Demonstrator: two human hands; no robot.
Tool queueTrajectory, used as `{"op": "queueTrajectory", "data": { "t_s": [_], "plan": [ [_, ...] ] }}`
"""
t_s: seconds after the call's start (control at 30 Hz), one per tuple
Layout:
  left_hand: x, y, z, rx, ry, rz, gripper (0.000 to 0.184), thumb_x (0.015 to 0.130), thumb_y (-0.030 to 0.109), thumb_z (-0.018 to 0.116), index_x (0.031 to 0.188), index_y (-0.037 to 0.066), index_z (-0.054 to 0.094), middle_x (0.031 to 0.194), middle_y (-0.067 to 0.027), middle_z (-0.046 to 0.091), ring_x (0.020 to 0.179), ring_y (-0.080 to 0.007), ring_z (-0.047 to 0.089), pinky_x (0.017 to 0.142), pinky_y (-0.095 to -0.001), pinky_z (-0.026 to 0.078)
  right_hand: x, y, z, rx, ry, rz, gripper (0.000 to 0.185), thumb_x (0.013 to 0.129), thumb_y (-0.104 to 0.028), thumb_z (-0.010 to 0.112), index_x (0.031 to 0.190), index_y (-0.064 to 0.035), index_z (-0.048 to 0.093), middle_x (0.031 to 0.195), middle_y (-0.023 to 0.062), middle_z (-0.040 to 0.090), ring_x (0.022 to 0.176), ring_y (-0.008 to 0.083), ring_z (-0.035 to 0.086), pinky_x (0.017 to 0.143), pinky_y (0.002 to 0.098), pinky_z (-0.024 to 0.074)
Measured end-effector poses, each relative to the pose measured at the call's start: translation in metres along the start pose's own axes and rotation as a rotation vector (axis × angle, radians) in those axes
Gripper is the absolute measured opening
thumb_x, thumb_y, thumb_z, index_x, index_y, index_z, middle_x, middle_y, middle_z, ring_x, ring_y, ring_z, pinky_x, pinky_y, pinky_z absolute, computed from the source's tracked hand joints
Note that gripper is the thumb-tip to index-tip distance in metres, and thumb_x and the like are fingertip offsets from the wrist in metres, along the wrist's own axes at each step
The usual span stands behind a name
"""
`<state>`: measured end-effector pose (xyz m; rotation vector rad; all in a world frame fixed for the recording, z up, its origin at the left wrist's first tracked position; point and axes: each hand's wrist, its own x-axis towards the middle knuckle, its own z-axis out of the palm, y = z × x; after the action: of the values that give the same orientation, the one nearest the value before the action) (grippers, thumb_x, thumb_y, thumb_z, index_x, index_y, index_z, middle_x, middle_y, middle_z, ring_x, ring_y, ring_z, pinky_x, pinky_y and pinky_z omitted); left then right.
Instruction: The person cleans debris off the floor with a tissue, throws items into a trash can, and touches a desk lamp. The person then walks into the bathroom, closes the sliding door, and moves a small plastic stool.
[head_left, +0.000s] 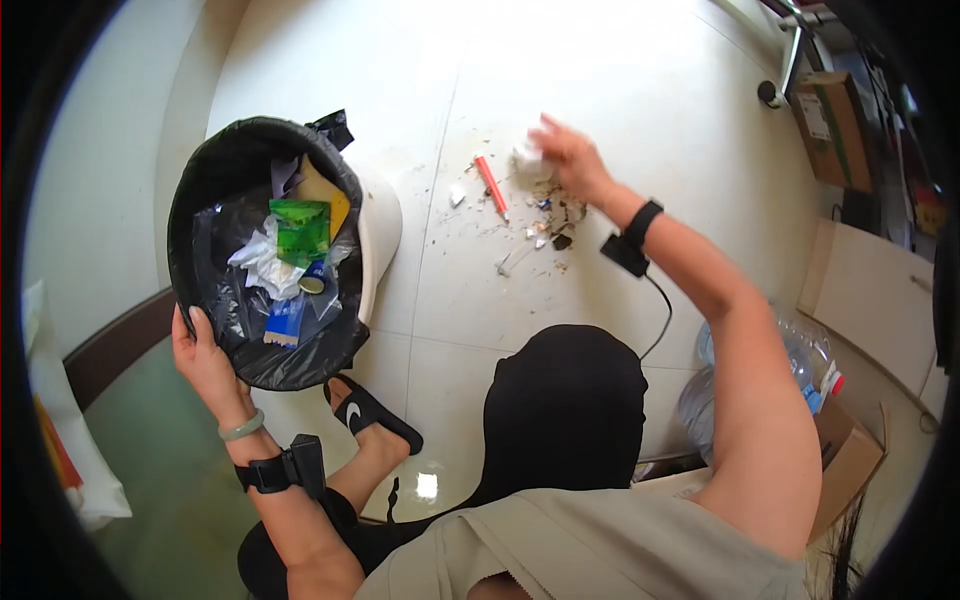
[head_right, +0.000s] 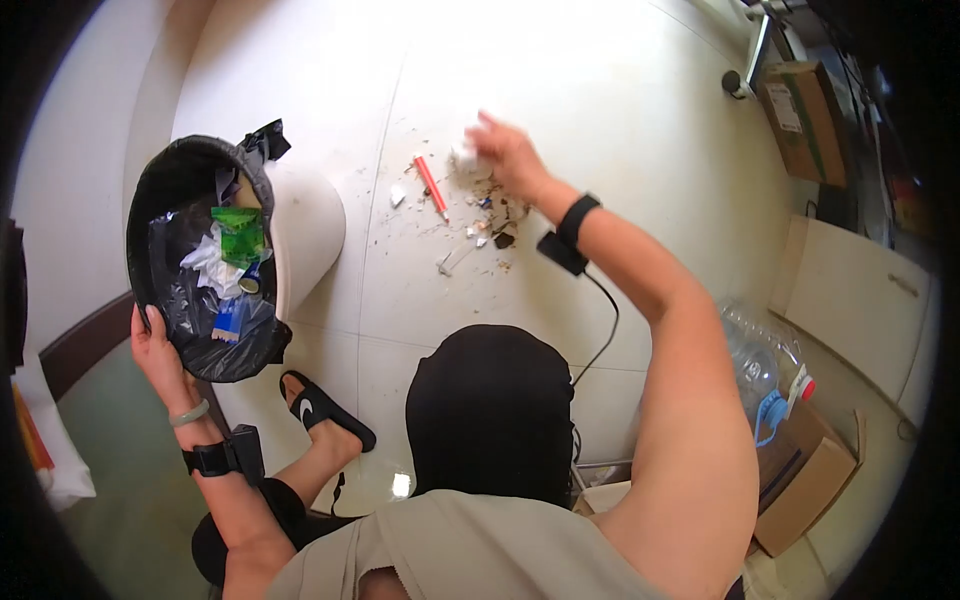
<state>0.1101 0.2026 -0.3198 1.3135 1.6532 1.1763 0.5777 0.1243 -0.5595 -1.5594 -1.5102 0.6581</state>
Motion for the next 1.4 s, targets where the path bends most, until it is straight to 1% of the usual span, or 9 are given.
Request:
{"op": "queueTrajectory", "data": {
  "t_s": [0.1,0.13,0.27,0.4,0.6,0.87,1.1,1.3,1.4],
  "plan": [
    [0.010,-0.002,0.000,0.051,-0.028,-0.092,0.037,0.092,0.015,0.054,0.122,-0.005,0.050,0.113,-0.0083,0.058,0.098,-0.0132,0.054,0.089,-0.0264,0.042,0.081,0.041,0.009,0.075,0.233,0.122,0.017,0.074,-0.007,0.068,0.089,-0.0149,0.071,0.102,0.0084,0.064,0.103,0.0263,0.057,0.081,0.0366,0.0489],
    [0.012,-0.003,-0.002,0.063,-0.010,-0.105,0.037,0.092,0.015,0.054,0.122,-0.005,0.050,0.113,-0.0083,0.058,0.098,-0.0132,0.054,0.089,-0.0264,0.042,0.106,0.036,0.009,-0.556,0.323,-0.008,0.014,0.073,-0.011,0.071,0.086,-0.0181,0.073,0.096,0.0073,0.063,0.097,0.0251,0.058,0.080,0.0367,0.0480],
    [0.003,0.013,-0.006,-0.112,-0.052,-0.161,0.035,0.094,0.018,0.052,0.121,-0.003,0.052,0.115,-0.0078,0.057,0.104,-0.0154,0.053,0.093,-0.0267,0.039,0.159,0.051,0.044,-0.240,0.162,0.271,0.014,0.072,-0.012,0.071,0.086,-0.0141,0.073,0.093,0.0084,0.063,0.088,0.0257,0.059,0.079,0.0354,0.0474],
    [-0.041,0.032,-0.002,0.449,0.349,0.326,0.034,0.097,0.027,0.044,0.116,0.002,0.054,0.115,-0.0076,0.055,0.096,-0.0165,0.051,0.079,-0.0279,0.037,0.136,0.034,0.050,-0.138,-0.007,0.099,0.016,0.074,-0.006,0.068,0.089,-0.0090,0.071,0.092,0.0103,0.064,0.085,0.0266,0.061,0.079,0.0334,0.0480],
    [-0.134,0.049,0.137,0.498,-0.350,0.809,0.017,0.071,0.002,0.069,0.084,0.007,0.059,0.073,-0.0036,0.056,0.068,-0.0218,0.052,0.065,-0.0312,0.040,0.039,-0.001,0.050,-0.230,-0.250,-0.181,0.021,0.075,0.004,0.060,0.091,-0.0070,0.069,0.094,0.0079,0.062,0.090,0.0252,0.056,0.079,0.0323,0.0475],
    [-0.152,-0.057,0.216,0.337,-0.773,-0.059,0.027,0.079,0.022,0.069,0.095,0.002,0.060,0.077,-0.0097,0.059,0.068,-0.0212,0.058,0.062,-0.0317,0.047,-0.025,-0.015,-0.010,0.036,0.161,0.215,0.017,0.077,0.005,0.062,0.093,-0.0003,0.061,0.086,0.0051,0.059,0.077,0.0125,0.056,0.066,0.0245,0.0475],
    [-0.145,-0.109,0.260,0.452,-0.731,0.006,0.049,0.073,0.041,0.073,0.085,-0.002,0.053,0.077,-0.0176,0.057,0.071,-0.0279,0.057,0.063,-0.0371,0.048,-0.159,0.048,-0.150,-0.199,0.683,0.451,0.018,0.083,-0.005,0.062,0.099,0.0026,0.064,0.092,0.0052,0.061,0.081,0.0109,0.056,0.068,0.0240,0.0476],
    [-0.140,-0.134,0.288,0.507,-0.737,0.073,0.038,0.076,0.031,0.070,0.082,-0.003,0.054,0.076,-0.0194,0.061,0.072,-0.0320,0.061,0.065,-0.0382,0.049,-0.262,0.128,-0.156,-0.607,0.627,0.946,0.019,0.082,-0.009,0.055,0.094,0.0001,0.066,0.068,0.0092,0.058,0.074,0.0200,0.058,0.066,0.0342,0.0456],
    [-0.146,-0.135,0.285,0.471,-0.743,-0.045,0.025,0.077,0.021,0.067,0.080,-0.002,0.057,0.072,-0.0168,0.063,0.067,-0.0315,0.063,0.063,-0.0381,0.050,-0.231,0.124,-0.105,-0.901,0.566,0.781,0.018,0.081,-0.012,0.057,0.095,-0.0040,0.066,0.082,0.0143,0.057,0.078,0.0280,0.055,0.071,0.0368,0.0454]
  ]
}}
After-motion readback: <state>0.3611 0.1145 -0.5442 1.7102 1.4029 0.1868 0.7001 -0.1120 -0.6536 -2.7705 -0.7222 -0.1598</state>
